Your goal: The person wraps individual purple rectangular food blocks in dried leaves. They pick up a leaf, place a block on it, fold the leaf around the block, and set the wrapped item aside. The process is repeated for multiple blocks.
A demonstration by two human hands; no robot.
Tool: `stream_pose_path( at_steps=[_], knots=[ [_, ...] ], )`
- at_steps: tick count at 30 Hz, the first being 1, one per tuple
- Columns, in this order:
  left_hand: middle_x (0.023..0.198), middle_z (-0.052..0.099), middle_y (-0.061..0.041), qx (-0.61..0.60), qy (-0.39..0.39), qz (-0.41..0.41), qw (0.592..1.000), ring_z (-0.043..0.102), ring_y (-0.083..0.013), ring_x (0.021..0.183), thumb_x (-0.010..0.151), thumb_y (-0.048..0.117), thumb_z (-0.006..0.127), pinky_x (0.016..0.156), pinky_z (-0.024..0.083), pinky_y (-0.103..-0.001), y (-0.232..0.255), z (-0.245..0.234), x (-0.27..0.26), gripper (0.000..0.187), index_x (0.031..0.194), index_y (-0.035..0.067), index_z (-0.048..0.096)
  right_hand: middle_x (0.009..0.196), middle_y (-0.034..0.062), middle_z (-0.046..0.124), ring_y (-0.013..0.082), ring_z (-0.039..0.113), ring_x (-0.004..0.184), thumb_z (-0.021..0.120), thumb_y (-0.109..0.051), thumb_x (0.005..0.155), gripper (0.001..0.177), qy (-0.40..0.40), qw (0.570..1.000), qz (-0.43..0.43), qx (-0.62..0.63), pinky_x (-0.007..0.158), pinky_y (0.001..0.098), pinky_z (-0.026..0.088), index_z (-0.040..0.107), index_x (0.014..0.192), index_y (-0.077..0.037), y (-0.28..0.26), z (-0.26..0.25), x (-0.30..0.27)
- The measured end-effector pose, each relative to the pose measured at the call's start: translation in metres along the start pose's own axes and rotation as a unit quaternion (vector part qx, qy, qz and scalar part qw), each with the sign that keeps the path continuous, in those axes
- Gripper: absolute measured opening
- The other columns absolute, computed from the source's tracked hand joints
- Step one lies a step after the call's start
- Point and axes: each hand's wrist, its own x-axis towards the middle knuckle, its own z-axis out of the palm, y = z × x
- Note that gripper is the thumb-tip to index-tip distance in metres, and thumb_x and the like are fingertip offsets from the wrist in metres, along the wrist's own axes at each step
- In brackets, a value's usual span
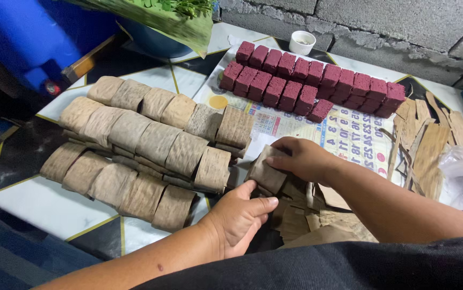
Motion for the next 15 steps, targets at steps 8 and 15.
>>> stream_pose_path(
  at_steps=[8, 15],
  knots=[
    [0.153, 0.048, -0.018, 0.015, -0.009, 0.066, 0.998, 0.043, -0.0235, 0.140, 0.084, 0.009, 0.069, 0.120, 0.024, -0.042, 0.016, 0.007, -0.026, 0.087, 0.157, 0.006, 0.022, 0.115, 0.0139, 0.072, 0.0194, 0.069, 0.106, 0.075, -0.025, 0.086, 0.053, 0.005, 0.954, 0.012, 0.300, 0.091, 0.0332, 0.055, 0.062, 0.131, 0.000, 0.000, -0.014, -0.022],
    [0.129, 0.060, -0.007, -0.022, 0.019, 0.188, 0.982, 0.060, -0.0179, 0.117, 0.082, 0.003, 0.071, 0.104, 0.047, -0.036, 0.044, 0.003, -0.042, 0.057, 0.133, 0.005, 0.046, 0.106, 0.0089, 0.070, 0.0186, 0.067, 0.098, 0.065, -0.016, 0.095, 0.034, 0.021, 0.884, 0.003, 0.467, 0.088, 0.0328, 0.055, 0.063, 0.125, -0.001, -0.030, -0.015, -0.049]
  ],
)
